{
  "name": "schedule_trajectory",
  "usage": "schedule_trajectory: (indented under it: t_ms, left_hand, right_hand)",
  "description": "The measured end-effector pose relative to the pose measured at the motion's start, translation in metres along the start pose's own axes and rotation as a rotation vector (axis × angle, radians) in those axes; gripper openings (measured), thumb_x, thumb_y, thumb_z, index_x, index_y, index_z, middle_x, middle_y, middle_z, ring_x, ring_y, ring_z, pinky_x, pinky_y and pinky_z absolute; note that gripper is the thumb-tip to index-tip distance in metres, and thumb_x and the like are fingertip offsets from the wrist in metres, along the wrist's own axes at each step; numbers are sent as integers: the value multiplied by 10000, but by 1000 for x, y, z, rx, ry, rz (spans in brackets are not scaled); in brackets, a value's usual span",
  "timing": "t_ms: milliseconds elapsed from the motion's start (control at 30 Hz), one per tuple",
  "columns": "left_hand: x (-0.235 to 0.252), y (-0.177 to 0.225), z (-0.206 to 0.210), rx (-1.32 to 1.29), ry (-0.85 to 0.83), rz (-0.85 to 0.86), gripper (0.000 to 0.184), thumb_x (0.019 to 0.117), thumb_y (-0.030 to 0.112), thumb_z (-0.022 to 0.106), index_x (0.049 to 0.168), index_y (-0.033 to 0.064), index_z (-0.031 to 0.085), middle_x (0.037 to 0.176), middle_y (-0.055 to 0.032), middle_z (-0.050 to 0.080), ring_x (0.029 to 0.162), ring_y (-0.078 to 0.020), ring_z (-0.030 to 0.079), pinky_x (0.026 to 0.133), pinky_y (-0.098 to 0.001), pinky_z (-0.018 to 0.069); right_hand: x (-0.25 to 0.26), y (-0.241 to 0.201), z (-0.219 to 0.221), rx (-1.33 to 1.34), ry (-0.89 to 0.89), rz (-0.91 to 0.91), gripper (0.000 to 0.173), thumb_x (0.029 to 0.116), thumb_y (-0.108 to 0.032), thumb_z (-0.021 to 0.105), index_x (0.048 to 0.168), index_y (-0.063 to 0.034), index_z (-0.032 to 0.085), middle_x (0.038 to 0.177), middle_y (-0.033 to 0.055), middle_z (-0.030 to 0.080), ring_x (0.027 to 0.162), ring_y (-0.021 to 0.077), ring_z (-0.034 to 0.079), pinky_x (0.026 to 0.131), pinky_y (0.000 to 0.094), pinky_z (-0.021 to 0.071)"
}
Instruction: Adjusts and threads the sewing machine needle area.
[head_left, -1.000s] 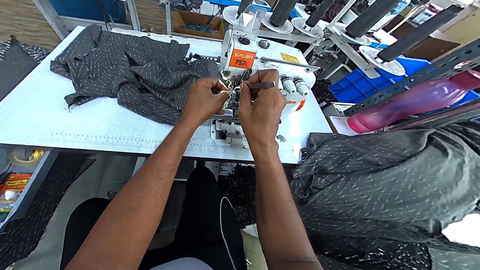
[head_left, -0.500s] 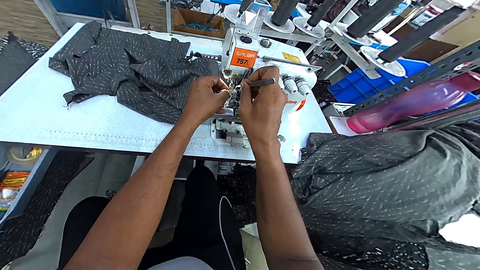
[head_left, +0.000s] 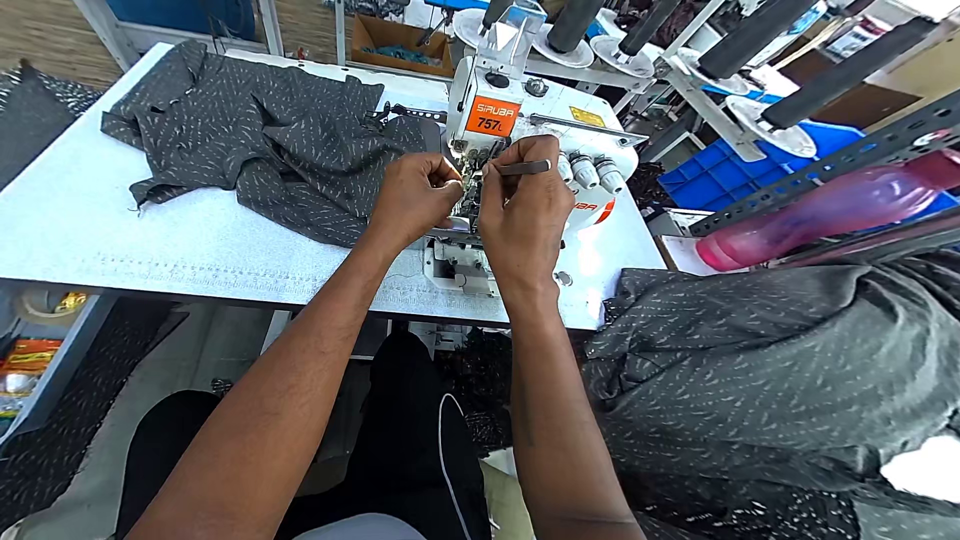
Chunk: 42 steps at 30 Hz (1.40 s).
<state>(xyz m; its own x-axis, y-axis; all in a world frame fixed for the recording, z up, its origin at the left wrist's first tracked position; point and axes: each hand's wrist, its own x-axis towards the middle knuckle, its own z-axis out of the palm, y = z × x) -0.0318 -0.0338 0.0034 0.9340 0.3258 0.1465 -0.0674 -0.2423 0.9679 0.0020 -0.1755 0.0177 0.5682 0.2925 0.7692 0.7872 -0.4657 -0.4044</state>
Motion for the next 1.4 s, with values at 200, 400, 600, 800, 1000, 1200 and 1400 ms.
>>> schedule_trajectory:
  t_ms: [200,400,600,800,1000,1200,1400]
  left_hand:
    - [1,-1,0,8,-26,4,65,961,87,672,944,26,688,834,-85,698,605,-161,702,579,-349,645]
    - [1,-3,-1,44,-60,53,84,963,114,682,934,35,690,797,-70,692,591,-141,687,566,-326,630]
    - [0,-5,-5,-9,-121,109,195,998,134,569,890,36,699,767,-66,689,600,-140,690,583,-345,633]
    - [2,-5,-4,-274,95,11,285,1077,128,348,1089,-8,598,916,-111,656,570,-171,666,526,-342,622]
    - [16,4,4,-172,119,-187,318,969,25,653,1260,25,524,998,-147,679,610,-207,709,545,-355,643]
    - [12,11,-4,12,20,-154,336,999,209,671,1293,73,580,886,-112,657,592,-185,595,534,-368,542]
    - [24,9,8,65,91,-217,467,900,82,743,1308,-3,533,933,-155,672,632,-212,648,555,-396,575]
  right_hand:
    - [-2,1,2,23,12,-18,90,973,-23,625,1050,-6,580,882,84,647,722,143,649,624,287,558]
    - [-3,3,4,62,30,-12,90,973,-16,629,1053,-4,591,887,80,658,730,126,655,633,276,566]
    - [-8,4,7,72,46,3,99,974,-26,641,1053,-5,584,884,76,674,732,122,670,638,277,581]
    - [-11,5,10,70,87,-9,93,971,-23,653,1039,7,599,881,91,668,730,121,655,642,260,560]
    - [-12,8,10,70,108,4,97,965,-22,666,1036,-4,602,890,79,682,755,109,676,661,254,583]
    - [-23,-11,3,19,51,110,162,979,-62,645,1131,-6,634,967,120,691,767,199,694,654,368,614]
    - [-19,5,4,62,81,94,99,930,-65,696,1008,-12,724,975,123,733,828,197,740,724,345,639]
